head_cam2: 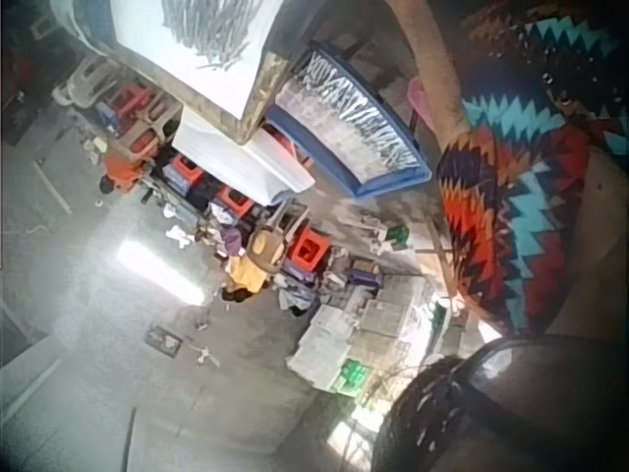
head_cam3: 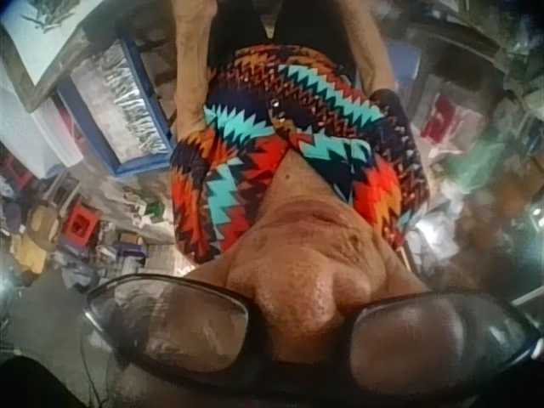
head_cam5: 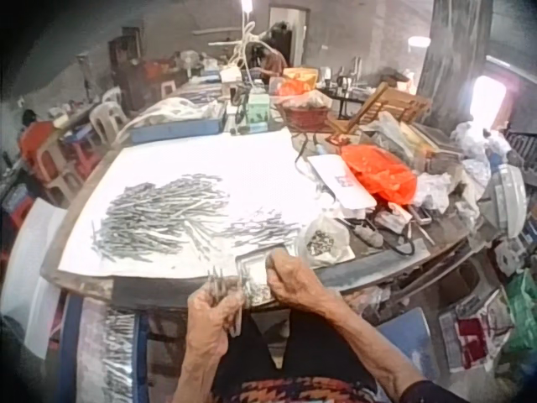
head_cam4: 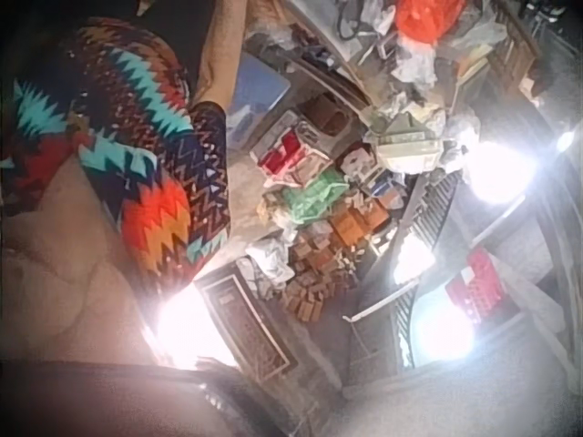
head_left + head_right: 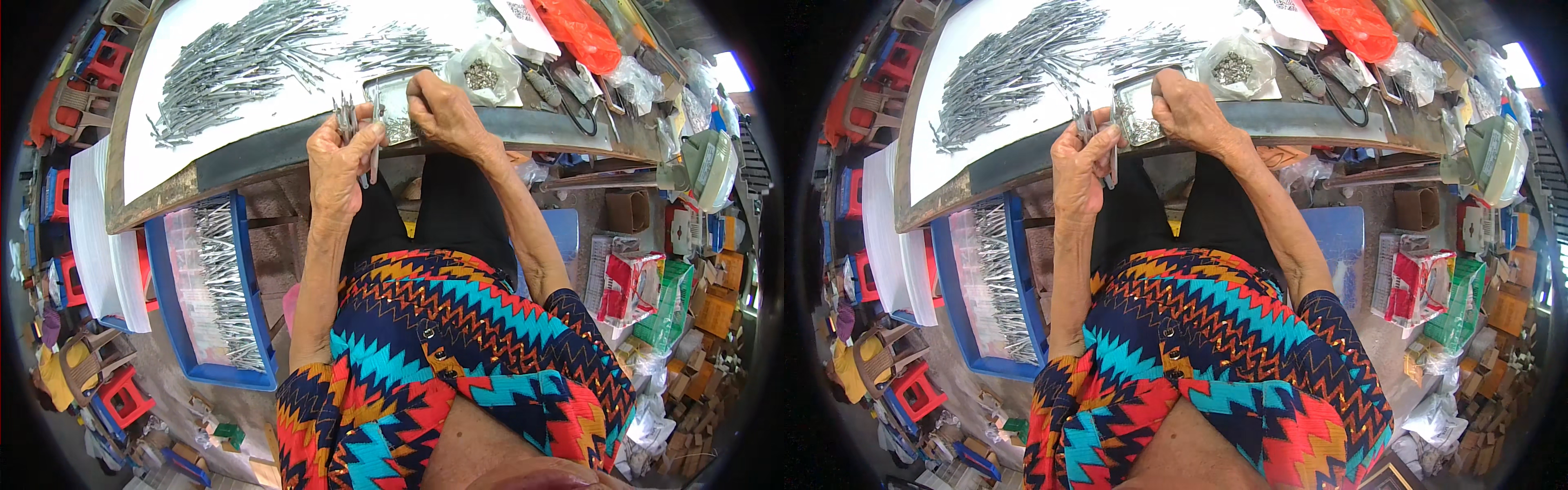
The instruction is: Assembling small metal pins into a metal fixture at a workbench.
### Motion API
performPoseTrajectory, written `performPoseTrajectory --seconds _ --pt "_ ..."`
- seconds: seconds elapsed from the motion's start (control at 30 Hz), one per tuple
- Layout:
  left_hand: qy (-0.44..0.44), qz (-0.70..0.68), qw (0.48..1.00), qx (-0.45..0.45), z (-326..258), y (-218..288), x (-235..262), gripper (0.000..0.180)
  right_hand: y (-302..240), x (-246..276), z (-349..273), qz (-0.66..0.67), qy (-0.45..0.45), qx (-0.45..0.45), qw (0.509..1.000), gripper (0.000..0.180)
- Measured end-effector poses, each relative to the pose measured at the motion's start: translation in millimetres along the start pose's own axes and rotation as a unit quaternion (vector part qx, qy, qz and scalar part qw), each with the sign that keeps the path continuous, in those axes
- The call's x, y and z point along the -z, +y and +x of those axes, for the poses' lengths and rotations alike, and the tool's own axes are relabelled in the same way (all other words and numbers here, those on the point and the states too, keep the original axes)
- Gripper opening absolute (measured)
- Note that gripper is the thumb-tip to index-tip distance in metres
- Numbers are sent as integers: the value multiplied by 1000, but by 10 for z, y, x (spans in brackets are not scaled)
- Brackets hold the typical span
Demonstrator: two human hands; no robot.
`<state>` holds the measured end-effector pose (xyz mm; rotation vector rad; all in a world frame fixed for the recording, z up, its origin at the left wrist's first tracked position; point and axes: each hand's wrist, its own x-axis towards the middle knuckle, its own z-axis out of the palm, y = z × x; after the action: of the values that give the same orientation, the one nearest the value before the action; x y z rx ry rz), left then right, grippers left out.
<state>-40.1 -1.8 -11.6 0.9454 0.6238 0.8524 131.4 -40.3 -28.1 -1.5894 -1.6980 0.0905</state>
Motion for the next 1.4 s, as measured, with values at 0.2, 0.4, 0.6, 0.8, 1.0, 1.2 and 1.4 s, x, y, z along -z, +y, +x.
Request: performPoseTrajectory --seconds 0.2,0.4,0.6,0.8,1.0,1.2,1.4 --pt "-6 10 999 32 28 -54 -51 21 -14 6 -11 131 37 -93 986 5" --pt "12 31 999 30 54 -130 -105 24 -95 40 -40 427 47 -240 871 12" --pt "25 75 997 10 42 -164 -95 24 -122 -36 -81 555 63 -232 796 13" --pt "24 115 993 -26 19 -187 -117 24 -182 -46 -78 575 75 -240 779 14" --pt "26 169 984 -52 -2 -182 -131 24 -182 -33 -84 584 77 -234 773 12" --pt "23 231 969 -89 -33 -170 -157 15 -160 -25 -95 579 72 -246 774 12" --pt "17 275 954 -120 -58 -165 -179 14 -124 -14 -122 557 40 -231 797 9"
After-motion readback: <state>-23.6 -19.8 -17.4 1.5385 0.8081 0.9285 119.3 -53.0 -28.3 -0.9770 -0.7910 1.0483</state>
